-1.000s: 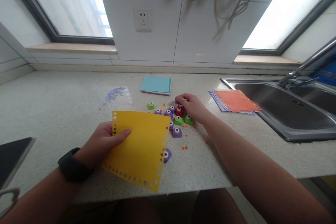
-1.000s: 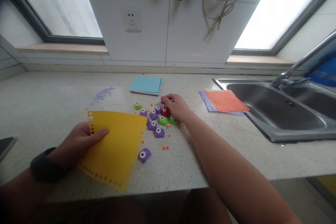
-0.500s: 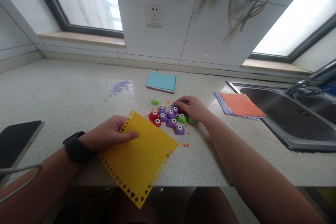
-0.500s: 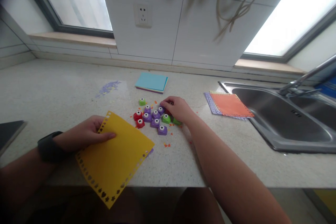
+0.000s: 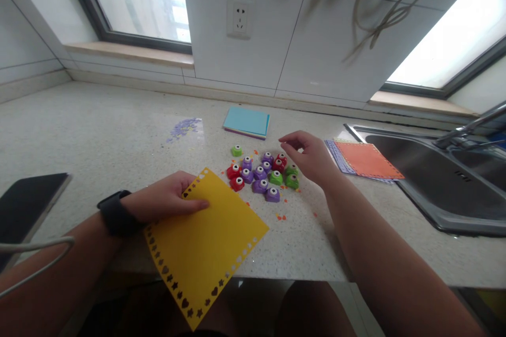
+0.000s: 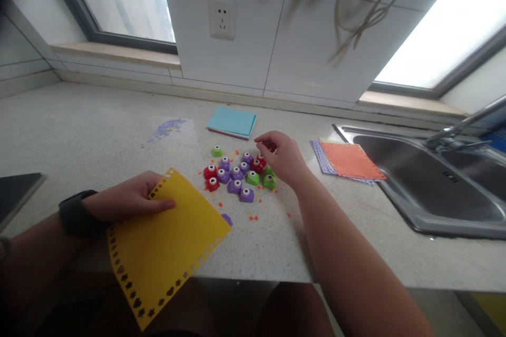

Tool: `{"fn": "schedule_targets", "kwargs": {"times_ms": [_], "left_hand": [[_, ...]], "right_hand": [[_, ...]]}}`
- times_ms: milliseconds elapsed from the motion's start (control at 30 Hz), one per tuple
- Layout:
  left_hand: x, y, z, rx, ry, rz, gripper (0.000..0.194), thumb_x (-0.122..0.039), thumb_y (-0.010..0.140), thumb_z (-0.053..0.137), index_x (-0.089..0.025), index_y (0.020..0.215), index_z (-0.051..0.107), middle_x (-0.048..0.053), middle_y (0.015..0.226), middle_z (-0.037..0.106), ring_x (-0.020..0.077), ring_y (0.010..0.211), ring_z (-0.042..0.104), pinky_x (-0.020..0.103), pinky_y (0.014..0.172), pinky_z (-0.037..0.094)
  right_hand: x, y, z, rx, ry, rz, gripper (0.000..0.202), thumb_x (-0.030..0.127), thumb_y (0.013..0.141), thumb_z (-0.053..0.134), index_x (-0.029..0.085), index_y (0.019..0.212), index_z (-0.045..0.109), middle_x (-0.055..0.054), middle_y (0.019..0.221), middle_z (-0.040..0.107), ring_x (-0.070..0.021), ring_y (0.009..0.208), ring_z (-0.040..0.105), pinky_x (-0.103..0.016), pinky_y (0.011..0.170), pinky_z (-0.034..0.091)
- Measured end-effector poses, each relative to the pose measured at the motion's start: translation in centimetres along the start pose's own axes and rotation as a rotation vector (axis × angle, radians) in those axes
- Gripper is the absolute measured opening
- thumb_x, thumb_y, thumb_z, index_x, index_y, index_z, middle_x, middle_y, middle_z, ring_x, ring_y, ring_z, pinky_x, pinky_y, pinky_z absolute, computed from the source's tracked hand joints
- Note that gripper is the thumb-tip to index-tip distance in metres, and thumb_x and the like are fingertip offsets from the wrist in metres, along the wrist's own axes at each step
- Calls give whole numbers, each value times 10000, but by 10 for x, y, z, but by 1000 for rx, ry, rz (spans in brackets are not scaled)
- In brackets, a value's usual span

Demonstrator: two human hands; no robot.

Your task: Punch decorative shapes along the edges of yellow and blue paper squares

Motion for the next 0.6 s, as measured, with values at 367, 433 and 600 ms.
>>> {"fn": "schedule_targets", "kwargs": {"times_ms": [367, 433, 600], "left_hand": [[0, 1, -1, -14, -11, -11, 195, -374, 801, 747, -234, 923, 806, 96, 911, 823, 294, 816, 791, 349, 710, 626], [0, 1, -2, -13, -8, -5, 198, -375, 808, 744, -234, 932, 806, 97, 914, 822, 292, 822, 791, 346, 714, 624], [2, 1, -3, -12, -4, 11, 202, -370, 823, 748, -236, 957, 820, 103, 915, 823, 283, 798, 788, 324, 689, 615]], "right_hand": [[58, -27, 44, 397, -145, -425, 242, 365, 988, 592, 254, 1152, 731, -77, 1002, 713, -236, 991, 613, -381, 882, 465], [70, -34, 57, 452, -166, -516, 286, 403, 974, 621, 254, 1200, 715, -91, 1078, 698, -253, 1038, 588, -401, 926, 451], [81, -39, 66, 492, -168, -533, 156, 327, 960, 637, 236, 1040, 735, -94, 1088, 686, -264, 1082, 567, -412, 953, 436]]}}
Point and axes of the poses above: each hand's wrist, its own y-axis towards the middle knuckle, its own z-axis out of the palm, x = y × z, the point moved 6 cm from there along y, towards the middle knuckle
